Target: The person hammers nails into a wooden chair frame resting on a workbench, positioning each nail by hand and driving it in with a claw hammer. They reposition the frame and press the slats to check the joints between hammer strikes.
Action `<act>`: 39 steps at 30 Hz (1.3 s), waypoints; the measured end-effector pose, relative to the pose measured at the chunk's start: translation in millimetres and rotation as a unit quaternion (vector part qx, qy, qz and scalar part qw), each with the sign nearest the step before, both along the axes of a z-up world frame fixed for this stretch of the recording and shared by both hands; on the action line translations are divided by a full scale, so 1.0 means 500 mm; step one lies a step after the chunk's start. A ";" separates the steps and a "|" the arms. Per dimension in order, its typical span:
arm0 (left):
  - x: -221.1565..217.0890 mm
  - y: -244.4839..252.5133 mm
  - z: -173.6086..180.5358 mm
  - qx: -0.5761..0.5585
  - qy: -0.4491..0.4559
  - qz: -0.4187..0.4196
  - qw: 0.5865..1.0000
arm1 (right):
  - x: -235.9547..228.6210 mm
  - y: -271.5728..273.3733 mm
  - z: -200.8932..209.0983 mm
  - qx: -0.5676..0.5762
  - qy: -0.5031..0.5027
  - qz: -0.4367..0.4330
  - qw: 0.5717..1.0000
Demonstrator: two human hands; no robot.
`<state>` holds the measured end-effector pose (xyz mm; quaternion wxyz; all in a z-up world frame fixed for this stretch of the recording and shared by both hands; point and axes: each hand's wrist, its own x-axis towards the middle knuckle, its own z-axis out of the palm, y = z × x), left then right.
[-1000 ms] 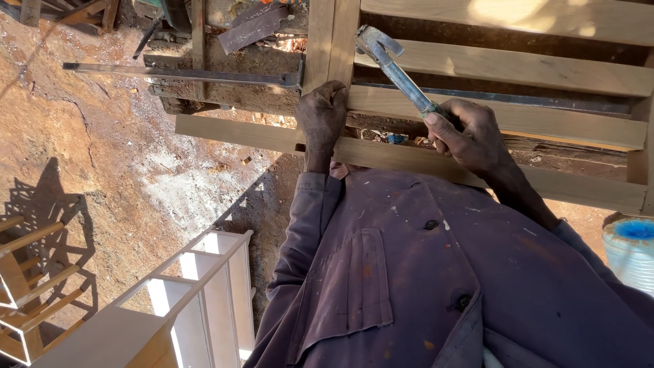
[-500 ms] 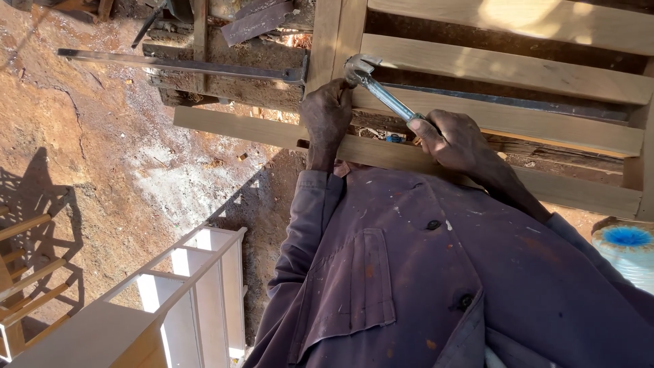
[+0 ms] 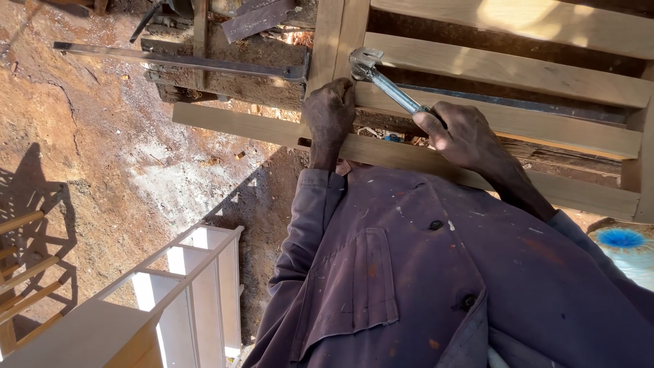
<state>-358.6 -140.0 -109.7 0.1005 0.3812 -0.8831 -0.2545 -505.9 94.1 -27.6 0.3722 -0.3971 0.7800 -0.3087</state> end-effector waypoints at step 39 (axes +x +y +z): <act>0.005 -0.027 0.101 0.205 0.306 0.119 0.922 | 0.026 -0.025 0.008 -0.164 -0.010 -0.078 0.983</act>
